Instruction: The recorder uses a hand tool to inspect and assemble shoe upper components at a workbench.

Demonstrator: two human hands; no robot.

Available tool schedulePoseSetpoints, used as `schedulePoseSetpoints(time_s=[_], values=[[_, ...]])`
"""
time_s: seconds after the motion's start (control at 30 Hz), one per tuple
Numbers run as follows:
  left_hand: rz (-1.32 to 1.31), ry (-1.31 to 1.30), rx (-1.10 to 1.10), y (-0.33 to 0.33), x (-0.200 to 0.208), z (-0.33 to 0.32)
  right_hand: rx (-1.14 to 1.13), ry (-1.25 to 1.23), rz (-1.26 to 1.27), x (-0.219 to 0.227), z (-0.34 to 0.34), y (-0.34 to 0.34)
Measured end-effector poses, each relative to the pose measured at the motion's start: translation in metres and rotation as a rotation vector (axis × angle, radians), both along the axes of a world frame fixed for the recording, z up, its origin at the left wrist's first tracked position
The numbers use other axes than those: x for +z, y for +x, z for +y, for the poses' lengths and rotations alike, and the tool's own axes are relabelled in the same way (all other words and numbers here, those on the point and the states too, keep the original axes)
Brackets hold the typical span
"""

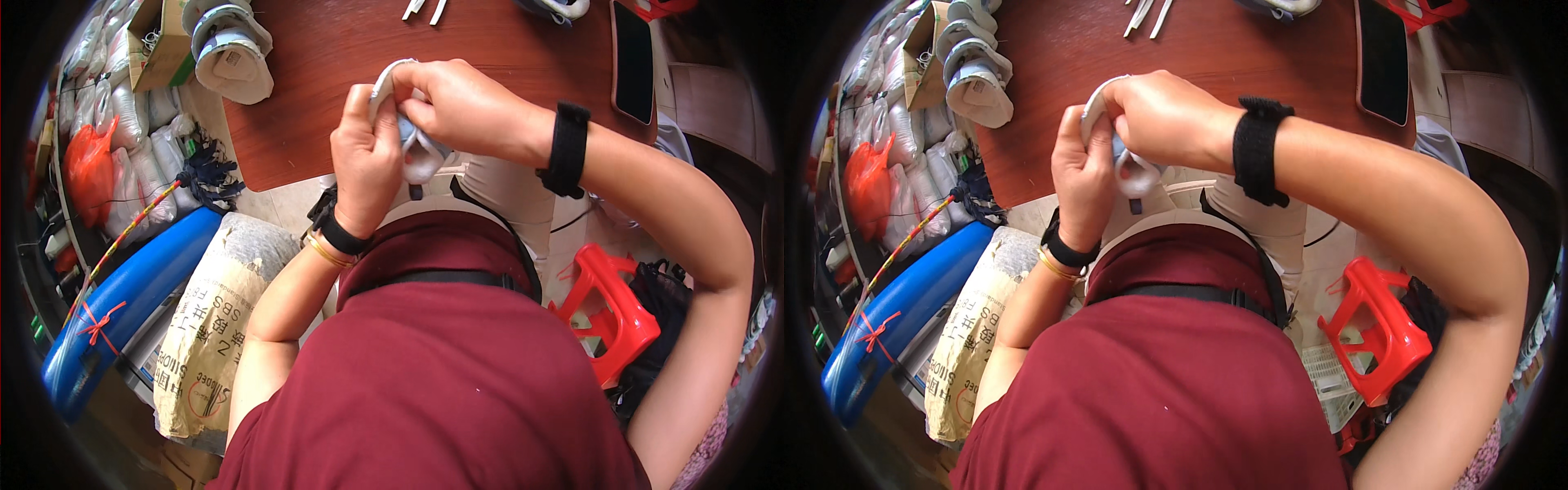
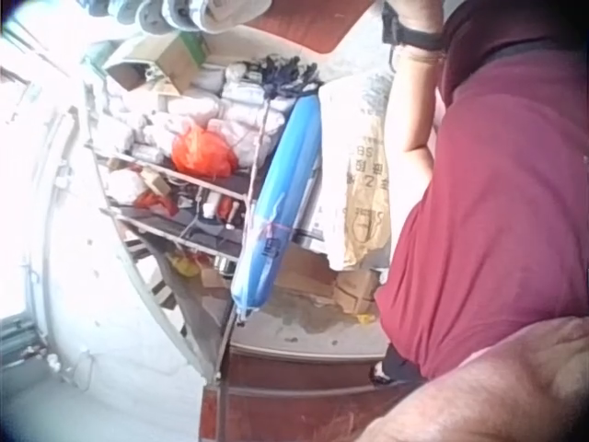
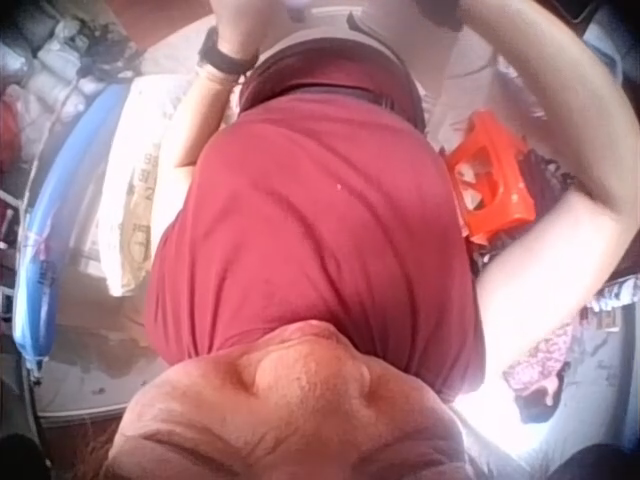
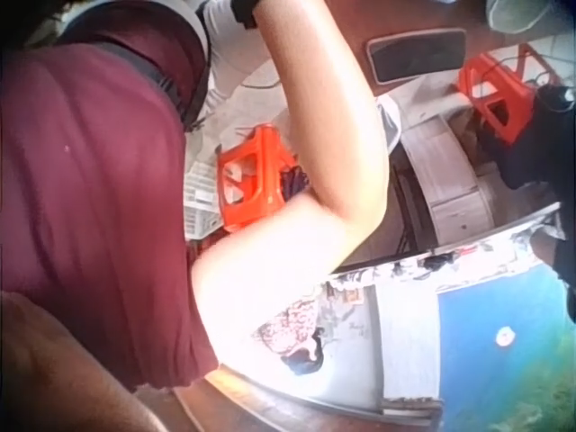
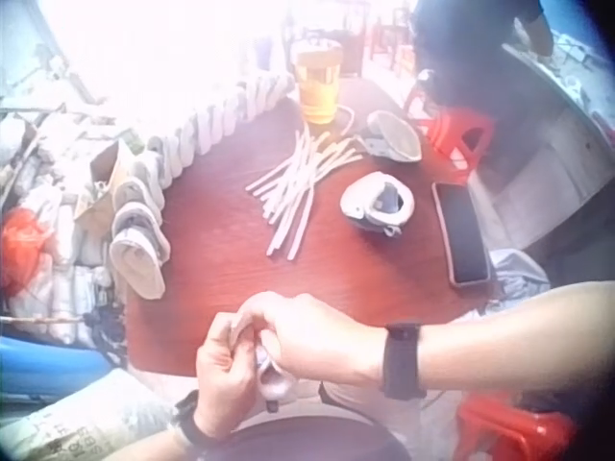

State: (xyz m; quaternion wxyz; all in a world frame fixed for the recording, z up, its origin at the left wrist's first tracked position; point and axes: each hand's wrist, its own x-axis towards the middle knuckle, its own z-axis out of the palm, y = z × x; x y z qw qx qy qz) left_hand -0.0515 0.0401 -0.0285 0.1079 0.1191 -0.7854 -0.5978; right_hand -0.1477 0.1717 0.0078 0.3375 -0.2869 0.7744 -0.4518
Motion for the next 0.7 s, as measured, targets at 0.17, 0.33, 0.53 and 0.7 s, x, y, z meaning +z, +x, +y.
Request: schedulePoseSetpoints(time_s=[0.17, 0.33, 0.53, 0.7], values=[[-0.005, 0.133, 0.028, 0.002, 0.001, -0.003, 0.050, -0.084, 0.377, -0.008, -0.001, 0.008], [-0.101, 0.510, 0.016, -0.001, 0.005, -0.007, 0.132, 0.142, 0.500, 0.025, 0.024, 0.011], [-0.194, 0.701, 0.036, -0.003, 0.020, -0.007, -0.126, -0.030, 0.432, 0.021, 0.040, 0.023], [-0.243, 0.741, -0.021, 0.002, 0.026, -0.009, -0.214, -0.031, 0.301, 0.022, 0.033, 0.027]])
